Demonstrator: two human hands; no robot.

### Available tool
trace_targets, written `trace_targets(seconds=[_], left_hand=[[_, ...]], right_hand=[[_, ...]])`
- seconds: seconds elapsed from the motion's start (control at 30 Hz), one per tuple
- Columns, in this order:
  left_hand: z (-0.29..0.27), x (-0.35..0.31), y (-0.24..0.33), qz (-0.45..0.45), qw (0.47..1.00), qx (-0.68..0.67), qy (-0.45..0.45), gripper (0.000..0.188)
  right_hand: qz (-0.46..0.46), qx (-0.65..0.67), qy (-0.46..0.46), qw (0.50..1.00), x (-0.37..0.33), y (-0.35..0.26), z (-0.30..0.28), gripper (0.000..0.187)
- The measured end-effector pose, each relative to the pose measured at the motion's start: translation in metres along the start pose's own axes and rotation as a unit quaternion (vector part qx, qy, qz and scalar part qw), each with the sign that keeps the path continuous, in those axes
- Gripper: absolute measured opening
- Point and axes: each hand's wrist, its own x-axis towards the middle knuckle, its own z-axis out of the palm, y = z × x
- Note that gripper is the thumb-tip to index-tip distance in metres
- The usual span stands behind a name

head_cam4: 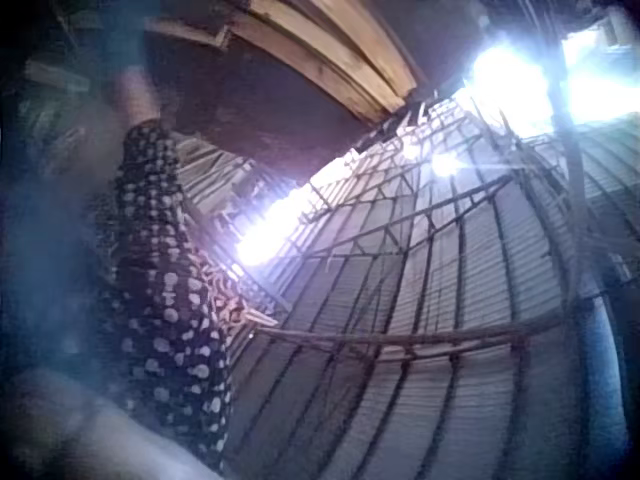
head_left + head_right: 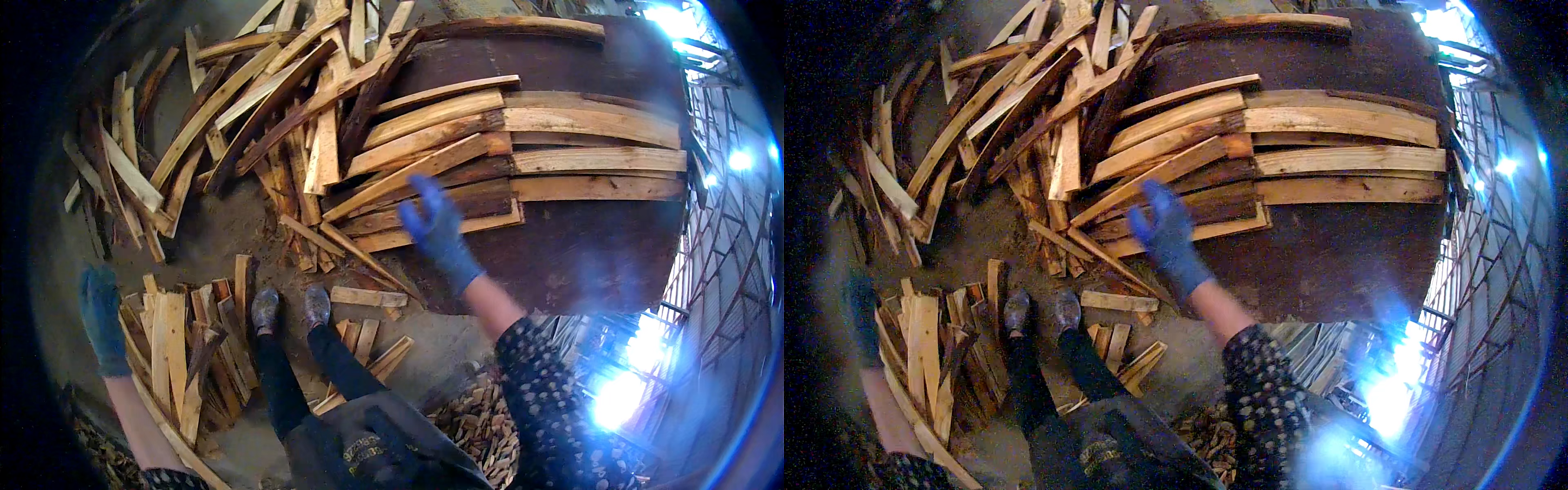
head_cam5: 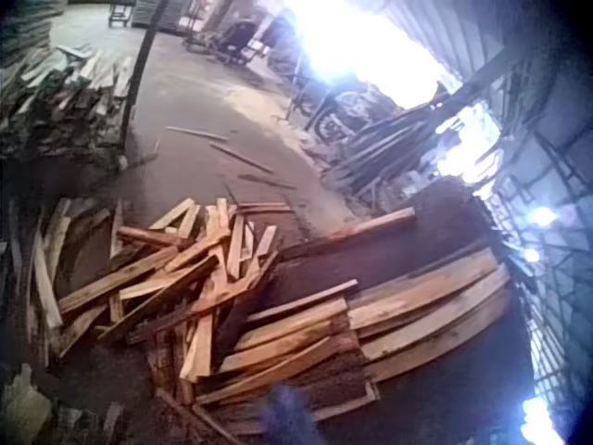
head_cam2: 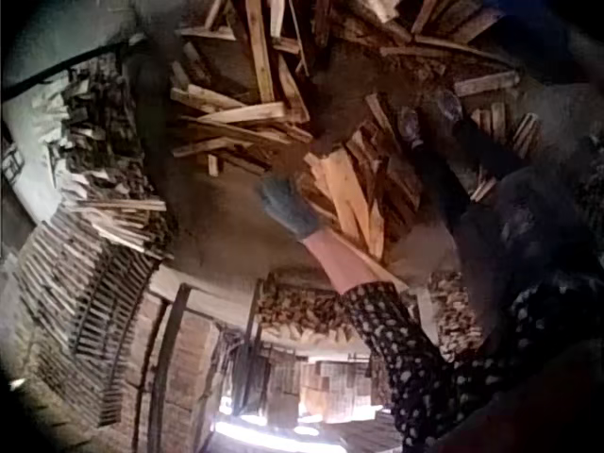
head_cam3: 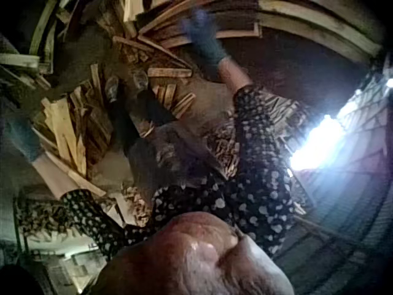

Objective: The person picks up wooden planks from a large pile on the floor and stacks them into a neat pile. The person wears blue gloves and repeatedly handles the planks one by one or in small groups, moving them from a disorganized heap to an organized stack.

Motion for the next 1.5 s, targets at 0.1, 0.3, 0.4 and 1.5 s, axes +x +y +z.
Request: trace_targets(seconds=[0.1,0.3,0.4,1.5], left_hand=[[0.078,-0.068,0.022,-0.092,0.993,-0.060,-0.046,0.035],[0.218,-0.197,-0.019,-0.353,0.915,-0.164,-0.102,0.019],[0.274,-0.245,-0.002,-0.450,0.839,-0.278,-0.127,0.017],[0.150,-0.279,0.063,-0.513,0.796,-0.286,-0.149,0.040]], right_hand=[[-0.041,-0.248,0.067,0.966,0.063,0.050,-0.057,0.055],[0.108,-0.299,-0.032,0.948,0.089,0.056,-0.064,0.059],[0.047,-0.106,-0.007,0.993,0.044,0.051,-0.050,0.047],[0.147,-0.176,0.023,0.973,-0.060,0.187,-0.094,0.057]])
